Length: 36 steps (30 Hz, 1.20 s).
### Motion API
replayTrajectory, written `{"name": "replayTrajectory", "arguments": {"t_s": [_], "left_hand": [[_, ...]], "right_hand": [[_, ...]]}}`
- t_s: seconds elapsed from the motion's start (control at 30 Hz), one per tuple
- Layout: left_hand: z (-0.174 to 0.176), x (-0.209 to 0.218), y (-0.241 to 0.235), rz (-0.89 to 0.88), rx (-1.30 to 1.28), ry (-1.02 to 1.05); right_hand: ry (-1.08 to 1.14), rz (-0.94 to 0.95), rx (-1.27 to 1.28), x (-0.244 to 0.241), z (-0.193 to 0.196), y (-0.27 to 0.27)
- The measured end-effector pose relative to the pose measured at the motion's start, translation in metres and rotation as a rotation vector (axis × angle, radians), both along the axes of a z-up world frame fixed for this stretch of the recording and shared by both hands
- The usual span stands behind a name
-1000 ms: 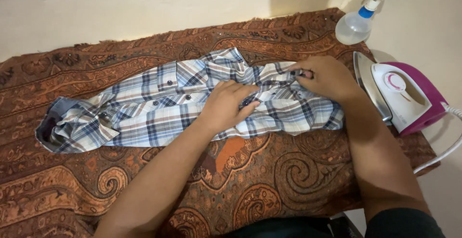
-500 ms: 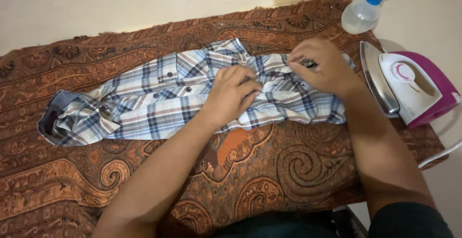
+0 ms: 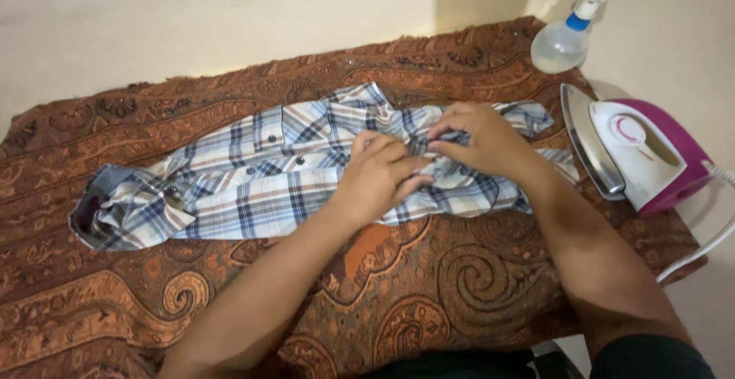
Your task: Folding a plaid button-down shirt on a table.
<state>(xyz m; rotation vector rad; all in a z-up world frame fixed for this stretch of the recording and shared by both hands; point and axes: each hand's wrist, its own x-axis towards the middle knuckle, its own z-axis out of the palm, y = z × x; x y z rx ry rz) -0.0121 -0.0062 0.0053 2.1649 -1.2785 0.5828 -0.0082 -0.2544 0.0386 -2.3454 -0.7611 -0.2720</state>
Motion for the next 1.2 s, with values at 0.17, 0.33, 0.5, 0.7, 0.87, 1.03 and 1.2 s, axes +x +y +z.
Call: {"name": "replayTrajectory", "arguments": {"t_s": [0.17, 0.33, 0.5, 0.7, 0.87, 1.03, 1.2], "left_hand": [[-0.011, -0.003, -0.01, 0.044, -0.043, 0.009], [-0.006, -0.004, -0.007, 0.07, -0.174, 0.064], [-0.018, 0.006, -0.009, 0.109, -0.19, 0.075], [-0.011, -0.003, -0.01, 0.154, -0.24, 0.015], [-0.013, 0.0, -0.009, 0.161, -0.216, -0.03], [-0.013, 0.001, -0.008, 0.151, -0.244, -0.02], [-0.015, 0.002, -0.01, 0.157, -0.264, -0.009]], "right_hand": [[0.044, -0.006, 0.066, -0.005, 0.008, 0.003], [0.145, -0.026, 0.134, -0.015, 0.017, 0.015], [0.191, -0.016, 0.15, -0.021, 0.021, 0.021], [0.296, -0.117, 0.13, -0.029, 0.017, 0.024], [0.357, -0.191, 0.102, -0.028, 0.017, 0.025], [0.413, -0.199, 0.109, -0.027, 0.018, 0.024], [0.418, -0.253, 0.15, -0.027, 0.011, 0.029]]}}
